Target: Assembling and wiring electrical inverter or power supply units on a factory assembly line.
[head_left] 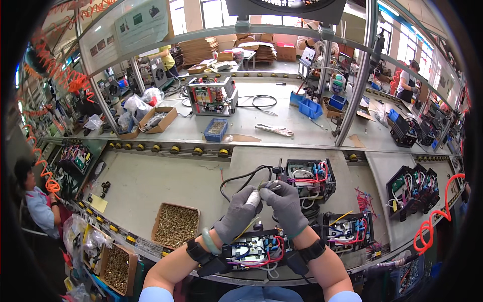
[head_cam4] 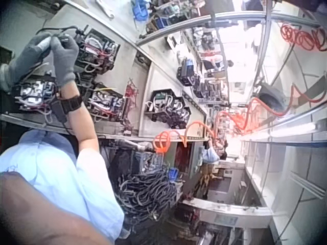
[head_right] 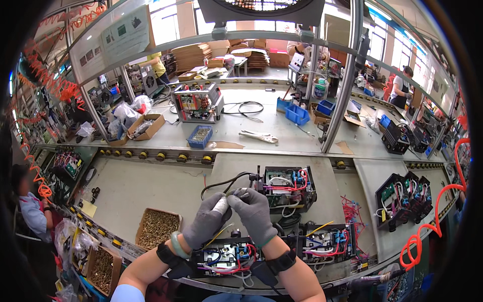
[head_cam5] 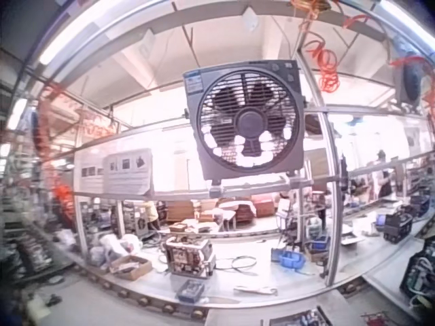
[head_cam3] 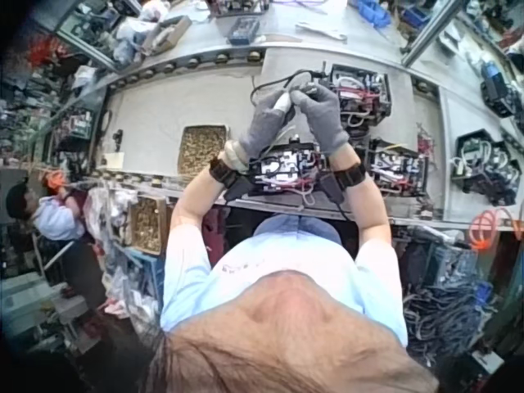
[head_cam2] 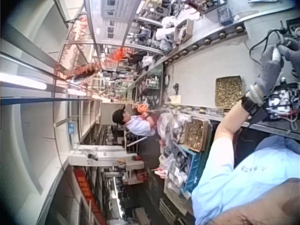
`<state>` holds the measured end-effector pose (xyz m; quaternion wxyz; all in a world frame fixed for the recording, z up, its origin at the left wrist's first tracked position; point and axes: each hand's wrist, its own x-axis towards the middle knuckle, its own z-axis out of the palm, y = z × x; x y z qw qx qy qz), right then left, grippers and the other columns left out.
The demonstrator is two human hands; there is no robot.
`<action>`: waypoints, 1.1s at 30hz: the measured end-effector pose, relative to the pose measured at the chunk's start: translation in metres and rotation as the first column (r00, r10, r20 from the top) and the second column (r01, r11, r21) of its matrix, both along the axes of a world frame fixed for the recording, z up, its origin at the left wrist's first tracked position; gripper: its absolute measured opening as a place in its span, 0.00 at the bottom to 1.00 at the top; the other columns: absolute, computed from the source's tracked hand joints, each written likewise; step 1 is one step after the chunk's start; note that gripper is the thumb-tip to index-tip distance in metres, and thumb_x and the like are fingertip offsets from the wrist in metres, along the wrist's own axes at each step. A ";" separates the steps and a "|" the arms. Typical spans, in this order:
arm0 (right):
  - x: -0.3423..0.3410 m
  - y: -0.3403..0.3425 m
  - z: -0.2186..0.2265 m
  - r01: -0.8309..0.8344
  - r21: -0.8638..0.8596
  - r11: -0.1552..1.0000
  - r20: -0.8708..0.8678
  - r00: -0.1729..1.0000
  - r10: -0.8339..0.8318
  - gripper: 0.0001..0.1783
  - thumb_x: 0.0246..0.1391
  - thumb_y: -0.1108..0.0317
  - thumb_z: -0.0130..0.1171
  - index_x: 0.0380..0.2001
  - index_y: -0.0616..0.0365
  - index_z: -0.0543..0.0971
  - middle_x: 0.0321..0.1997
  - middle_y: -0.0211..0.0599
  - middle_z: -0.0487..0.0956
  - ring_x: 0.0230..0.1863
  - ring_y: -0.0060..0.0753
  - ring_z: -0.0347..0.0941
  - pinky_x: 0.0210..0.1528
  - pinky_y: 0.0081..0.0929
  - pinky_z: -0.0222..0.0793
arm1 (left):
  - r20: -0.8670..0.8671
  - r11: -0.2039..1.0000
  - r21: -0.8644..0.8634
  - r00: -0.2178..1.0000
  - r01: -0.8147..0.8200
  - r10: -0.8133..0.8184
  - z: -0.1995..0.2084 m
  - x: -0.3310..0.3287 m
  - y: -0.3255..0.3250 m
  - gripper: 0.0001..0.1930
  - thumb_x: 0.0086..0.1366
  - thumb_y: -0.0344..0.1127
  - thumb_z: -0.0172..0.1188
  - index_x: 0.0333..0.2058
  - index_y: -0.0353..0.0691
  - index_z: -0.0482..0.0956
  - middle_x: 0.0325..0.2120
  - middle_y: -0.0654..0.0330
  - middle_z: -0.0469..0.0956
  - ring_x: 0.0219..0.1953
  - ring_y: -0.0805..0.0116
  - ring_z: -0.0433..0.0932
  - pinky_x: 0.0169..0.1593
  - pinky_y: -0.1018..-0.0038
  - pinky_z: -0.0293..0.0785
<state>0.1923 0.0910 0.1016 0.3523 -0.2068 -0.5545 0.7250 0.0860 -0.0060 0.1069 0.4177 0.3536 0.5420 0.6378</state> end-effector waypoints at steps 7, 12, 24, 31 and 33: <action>0.001 -0.001 0.015 0.082 -0.077 0.994 0.032 0.996 -0.080 0.06 0.55 0.67 0.66 0.28 0.54 0.80 0.22 0.17 0.73 0.21 0.08 0.62 0.21 0.11 0.57 | -0.231 0.998 0.050 0.972 -0.037 0.048 0.002 -0.004 0.008 0.08 0.73 0.34 0.48 0.38 0.37 0.75 0.23 0.70 0.68 0.25 0.82 0.64 0.29 0.81 0.63; 0.003 0.003 0.001 -0.022 -0.352 0.936 -0.079 0.997 -0.006 0.02 0.58 0.70 0.63 0.31 0.55 0.80 0.25 0.24 0.75 0.24 0.14 0.66 0.28 0.15 0.63 | -0.284 0.999 0.011 0.958 -0.046 0.048 -0.012 -0.001 0.010 0.07 0.73 0.34 0.50 0.38 0.38 0.75 0.23 0.72 0.67 0.25 0.84 0.63 0.29 0.83 0.62; 0.017 0.010 0.015 -0.167 -0.201 0.965 -0.043 0.986 0.162 0.15 0.63 0.62 0.58 0.46 0.61 0.81 0.30 0.24 0.76 0.29 0.12 0.70 0.35 0.14 0.68 | -0.063 0.997 -0.055 0.997 -0.051 0.048 0.008 0.011 -0.003 0.07 0.72 0.33 0.52 0.35 0.38 0.74 0.21 0.71 0.67 0.23 0.83 0.64 0.26 0.81 0.62; 0.011 0.005 0.001 0.004 -0.186 0.983 -0.023 1.000 -0.009 0.11 0.59 0.64 0.63 0.41 0.59 0.83 0.28 0.22 0.77 0.27 0.11 0.68 0.31 0.12 0.64 | -0.497 0.971 0.178 0.838 -0.157 0.226 -0.023 0.014 0.005 0.06 0.69 0.32 0.56 0.34 0.35 0.74 0.20 0.57 0.72 0.20 0.74 0.69 0.26 0.71 0.66; 0.008 0.003 0.000 0.106 -0.192 0.976 -0.040 0.992 -0.116 0.09 0.57 0.62 0.66 0.34 0.57 0.83 0.24 0.20 0.76 0.24 0.10 0.65 0.26 0.11 0.60 | -0.523 0.968 0.199 0.819 -0.150 0.234 -0.022 0.015 0.006 0.05 0.67 0.31 0.57 0.35 0.34 0.74 0.20 0.50 0.73 0.20 0.69 0.70 0.26 0.68 0.68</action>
